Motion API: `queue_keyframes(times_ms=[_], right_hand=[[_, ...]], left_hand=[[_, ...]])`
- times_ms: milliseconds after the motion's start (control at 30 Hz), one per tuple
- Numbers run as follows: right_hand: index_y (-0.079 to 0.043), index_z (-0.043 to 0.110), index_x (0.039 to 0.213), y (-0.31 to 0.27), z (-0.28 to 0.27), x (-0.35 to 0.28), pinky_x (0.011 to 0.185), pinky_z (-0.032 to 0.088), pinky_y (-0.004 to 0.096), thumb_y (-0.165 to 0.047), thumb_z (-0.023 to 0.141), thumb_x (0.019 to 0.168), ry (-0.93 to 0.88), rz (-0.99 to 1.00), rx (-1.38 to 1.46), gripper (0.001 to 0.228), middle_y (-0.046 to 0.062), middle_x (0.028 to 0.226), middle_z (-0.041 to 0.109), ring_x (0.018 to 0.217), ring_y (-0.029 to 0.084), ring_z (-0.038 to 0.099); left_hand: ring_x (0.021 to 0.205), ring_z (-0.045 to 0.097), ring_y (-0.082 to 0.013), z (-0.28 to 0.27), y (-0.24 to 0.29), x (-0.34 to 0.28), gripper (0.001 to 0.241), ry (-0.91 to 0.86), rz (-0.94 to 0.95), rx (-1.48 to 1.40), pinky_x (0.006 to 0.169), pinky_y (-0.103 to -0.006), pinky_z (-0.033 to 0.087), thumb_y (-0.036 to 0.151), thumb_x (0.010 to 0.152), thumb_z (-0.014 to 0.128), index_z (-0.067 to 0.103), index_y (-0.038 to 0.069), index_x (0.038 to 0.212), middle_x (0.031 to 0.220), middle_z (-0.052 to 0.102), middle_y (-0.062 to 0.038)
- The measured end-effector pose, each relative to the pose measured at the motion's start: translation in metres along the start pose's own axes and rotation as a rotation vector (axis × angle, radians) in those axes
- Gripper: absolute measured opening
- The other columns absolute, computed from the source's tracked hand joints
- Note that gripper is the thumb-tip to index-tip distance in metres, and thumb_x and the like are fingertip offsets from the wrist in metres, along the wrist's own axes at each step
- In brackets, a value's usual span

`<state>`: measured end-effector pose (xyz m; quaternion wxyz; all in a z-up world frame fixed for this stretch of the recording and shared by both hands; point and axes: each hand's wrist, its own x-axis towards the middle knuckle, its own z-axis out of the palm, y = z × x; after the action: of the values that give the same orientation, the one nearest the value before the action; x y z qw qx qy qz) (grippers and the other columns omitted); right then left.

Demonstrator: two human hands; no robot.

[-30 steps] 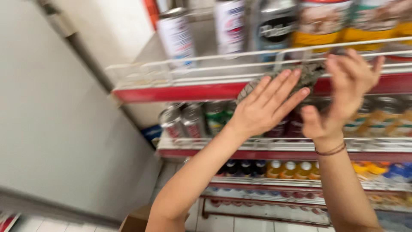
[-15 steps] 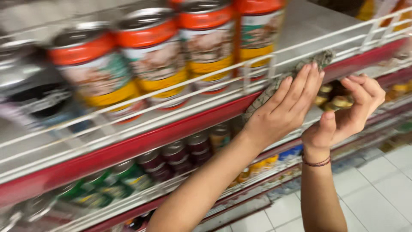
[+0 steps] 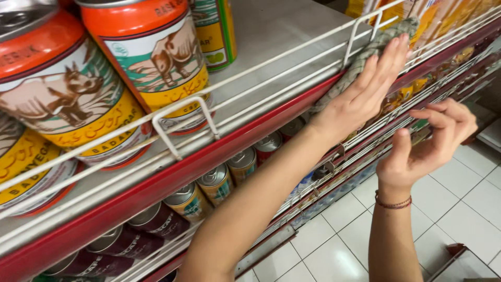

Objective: The person wipes the red metal edges of a refrigerated display shelf with a cloth. They move along the shelf, wiping multiple sections and occasionally reaching into a cardboard box to adjust the cloth or retrieve a spray bottle.

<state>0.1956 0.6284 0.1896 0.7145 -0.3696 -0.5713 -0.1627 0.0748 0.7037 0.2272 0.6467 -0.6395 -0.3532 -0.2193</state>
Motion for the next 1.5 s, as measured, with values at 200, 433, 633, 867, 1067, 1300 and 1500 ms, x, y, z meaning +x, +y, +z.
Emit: queue_keyframes(times_ms=[200, 433, 633, 867, 1067, 1300, 1500], right_hand=[[0.001, 0.063, 0.110, 0.008, -0.013, -0.021, 0.105, 0.040, 0.035, -0.023, 0.072, 0.104, -0.091, 0.046, -0.058, 0.027, 0.014, 0.119, 0.053, 0.116, 0.026, 0.050], [0.001, 0.060, 0.113, -0.035, 0.010, -0.041, 0.107, 0.042, 0.031, -0.007, 0.069, 0.101, -0.128, 0.146, 0.150, 0.017, 0.012, 0.118, 0.052, 0.115, 0.023, 0.053], [0.003, 0.058, 0.115, -0.113, 0.024, -0.034, 0.104, 0.042, 0.029, -0.018, 0.070, 0.103, -0.174, 0.152, 0.419, 0.027, 0.009, 0.119, 0.051, 0.116, 0.020, 0.052], [0.002, 0.059, 0.114, -0.208, 0.059, -0.065, 0.097, 0.049, 0.033, -0.031, 0.071, 0.109, -0.140, 0.008, 0.682, 0.036, 0.011, 0.115, 0.054, 0.105, 0.021, 0.056], [-0.003, 0.062, 0.107, -0.297, 0.086, -0.099, 0.095, 0.052, 0.040, -0.026, 0.070, 0.107, -0.302, -0.140, 0.856, 0.024, 0.011, 0.113, 0.058, 0.103, 0.026, 0.062], [-0.005, 0.066, 0.088, -0.417, 0.113, -0.129, 0.092, 0.056, 0.046, -0.025, 0.070, 0.093, -0.356, -0.202, 1.126, 0.020, 0.011, 0.105, 0.058, 0.100, 0.030, 0.065], [-0.005, 0.071, 0.091, -0.477, 0.123, -0.125, 0.102, 0.047, 0.057, -0.008, 0.074, 0.085, -0.443, -0.387, 0.775, 0.007, 0.017, 0.105, 0.059, 0.112, 0.034, 0.063]], left_hand=[[0.153, 0.034, -0.0378, 0.016, 0.019, 0.020, 0.058, 0.033, 0.059, 0.043, 0.129, -0.0557, 0.015, 0.029, 0.109, 0.051, 0.056, -0.006, 0.155, 0.160, 0.042, -0.021], [0.145, 0.036, -0.0380, 0.003, -0.001, -0.004, 0.055, 0.062, 0.147, -0.092, 0.122, -0.0564, 0.024, 0.028, 0.101, 0.062, 0.070, -0.005, 0.144, 0.148, 0.050, -0.020], [0.143, 0.042, -0.0335, -0.044, -0.074, -0.079, 0.041, 0.084, 0.129, -0.091, 0.123, -0.0553, 0.026, 0.027, 0.109, 0.060, 0.068, -0.002, 0.136, 0.150, 0.049, -0.014], [0.150, 0.041, -0.0287, -0.151, -0.185, -0.187, 0.046, -0.121, -0.007, -0.074, 0.127, -0.0527, 0.025, 0.023, 0.105, 0.051, 0.064, 0.003, 0.145, 0.155, 0.045, -0.006], [0.159, 0.028, -0.0300, -0.228, -0.284, -0.291, 0.042, -0.219, -0.107, 0.054, 0.134, -0.0525, 0.014, 0.028, 0.119, 0.052, 0.051, 0.022, 0.160, 0.164, 0.037, -0.004], [0.155, 0.029, -0.0347, -0.323, -0.383, -0.428, 0.050, -0.371, -0.490, 0.180, 0.132, -0.0582, 0.021, 0.006, 0.105, 0.059, 0.060, 0.017, 0.153, 0.162, 0.042, -0.006], [0.150, 0.038, -0.0352, -0.385, -0.450, -0.475, 0.049, -0.450, -0.677, 0.569, 0.121, -0.0668, 0.014, 0.009, 0.100, 0.061, 0.059, 0.011, 0.149, 0.157, 0.048, -0.009]])
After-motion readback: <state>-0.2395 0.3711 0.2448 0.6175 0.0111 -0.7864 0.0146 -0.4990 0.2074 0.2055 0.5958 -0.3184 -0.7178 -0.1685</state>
